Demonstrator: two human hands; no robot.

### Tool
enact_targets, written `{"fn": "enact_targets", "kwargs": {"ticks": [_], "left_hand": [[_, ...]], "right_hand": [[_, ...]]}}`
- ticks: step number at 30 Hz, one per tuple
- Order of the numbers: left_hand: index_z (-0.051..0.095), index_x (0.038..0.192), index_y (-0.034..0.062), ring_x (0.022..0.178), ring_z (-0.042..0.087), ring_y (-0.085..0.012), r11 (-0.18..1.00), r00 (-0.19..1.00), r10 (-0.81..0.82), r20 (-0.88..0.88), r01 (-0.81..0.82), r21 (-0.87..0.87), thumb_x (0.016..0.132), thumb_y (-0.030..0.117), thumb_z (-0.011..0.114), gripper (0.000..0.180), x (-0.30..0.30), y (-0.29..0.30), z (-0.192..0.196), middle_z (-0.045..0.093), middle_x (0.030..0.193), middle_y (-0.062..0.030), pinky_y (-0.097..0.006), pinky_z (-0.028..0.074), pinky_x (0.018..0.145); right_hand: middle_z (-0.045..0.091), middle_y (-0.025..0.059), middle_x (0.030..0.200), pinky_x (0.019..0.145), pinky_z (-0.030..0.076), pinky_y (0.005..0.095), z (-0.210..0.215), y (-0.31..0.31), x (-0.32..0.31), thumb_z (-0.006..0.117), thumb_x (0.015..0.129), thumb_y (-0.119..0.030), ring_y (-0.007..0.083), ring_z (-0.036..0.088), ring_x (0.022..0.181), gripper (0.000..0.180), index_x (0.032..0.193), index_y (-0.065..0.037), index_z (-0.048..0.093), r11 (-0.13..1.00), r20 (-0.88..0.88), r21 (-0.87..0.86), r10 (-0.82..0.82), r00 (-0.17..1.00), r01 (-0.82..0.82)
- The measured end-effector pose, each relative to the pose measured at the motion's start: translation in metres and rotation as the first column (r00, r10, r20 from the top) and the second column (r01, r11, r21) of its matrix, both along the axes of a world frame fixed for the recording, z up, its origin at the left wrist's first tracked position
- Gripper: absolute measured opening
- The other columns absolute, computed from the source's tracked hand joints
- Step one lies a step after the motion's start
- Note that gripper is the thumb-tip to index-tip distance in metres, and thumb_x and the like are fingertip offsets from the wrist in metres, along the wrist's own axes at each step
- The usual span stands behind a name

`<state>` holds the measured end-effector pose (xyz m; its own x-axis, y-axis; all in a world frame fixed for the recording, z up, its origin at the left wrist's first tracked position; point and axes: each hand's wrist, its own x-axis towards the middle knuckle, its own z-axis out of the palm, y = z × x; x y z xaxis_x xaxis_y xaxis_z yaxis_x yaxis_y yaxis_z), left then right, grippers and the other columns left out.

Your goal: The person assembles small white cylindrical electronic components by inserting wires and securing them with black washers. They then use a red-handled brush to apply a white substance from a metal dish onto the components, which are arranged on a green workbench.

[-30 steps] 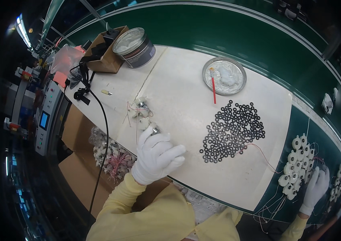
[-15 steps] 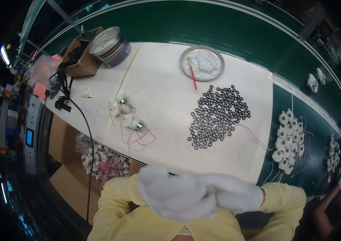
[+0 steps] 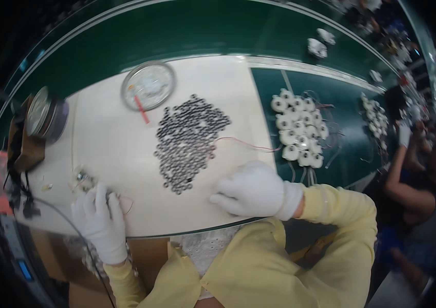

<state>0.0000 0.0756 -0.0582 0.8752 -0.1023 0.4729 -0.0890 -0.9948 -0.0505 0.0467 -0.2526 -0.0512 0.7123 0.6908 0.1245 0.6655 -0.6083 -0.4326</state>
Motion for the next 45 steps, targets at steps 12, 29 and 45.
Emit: {"fn": "enact_targets", "kwargs": {"ticks": [12, 29, 45], "left_hand": [[0.066, 0.112, 0.0074, 0.103, 0.056, -0.0362, 0.995, 0.994, -0.095, 0.053, 0.095, 0.011, 0.085, 0.006, 0.069, 0.027, 0.004, 0.001, -0.016, 0.059, 0.104, -0.0124, -0.051, 0.044, 0.094], [0.065, 0.107, 0.0086, 0.091, 0.058, -0.0285, 0.949, 0.974, -0.227, 0.007, 0.223, -0.222, 0.078, 0.011, 0.074, 0.03, 0.006, -0.002, -0.017, 0.057, 0.095, -0.0068, -0.043, 0.045, 0.08], [0.066, 0.098, 0.0113, 0.088, 0.062, -0.0278, 0.896, 0.954, -0.301, 0.011, 0.286, -0.339, 0.066, 0.018, 0.074, 0.034, 0.011, 0.003, -0.011, 0.06, 0.097, -0.0054, -0.039, 0.046, 0.066]], "right_hand": [[0.054, 0.0029, 0.053, 0.049, 0.04, 0.0365, -0.018, 0.0, 0.015, 0.07, 0.084, -0.033, 0.0246, 0.053, 0.046, 0.029, 0.064, -0.015, 0.059, 0.995, 0.249, -0.102, 0.015, 0.968, 0.011], [0.046, -0.0034, 0.064, 0.056, 0.039, 0.0308, 0.007, -0.02, -0.006, 0.068, 0.084, -0.042, 0.0161, 0.049, 0.057, 0.035, 0.103, -0.014, 0.065, 0.959, 0.316, -0.175, 0.27, 0.91, -0.223], [0.068, 0.0039, 0.077, 0.058, 0.05, 0.0304, -0.004, 0.009, 0.033, 0.074, 0.083, -0.014, 0.0206, 0.063, 0.061, 0.03, 0.11, -0.003, 0.066, 0.973, -0.198, 0.21, -0.051, 0.979, 0.093]]}}
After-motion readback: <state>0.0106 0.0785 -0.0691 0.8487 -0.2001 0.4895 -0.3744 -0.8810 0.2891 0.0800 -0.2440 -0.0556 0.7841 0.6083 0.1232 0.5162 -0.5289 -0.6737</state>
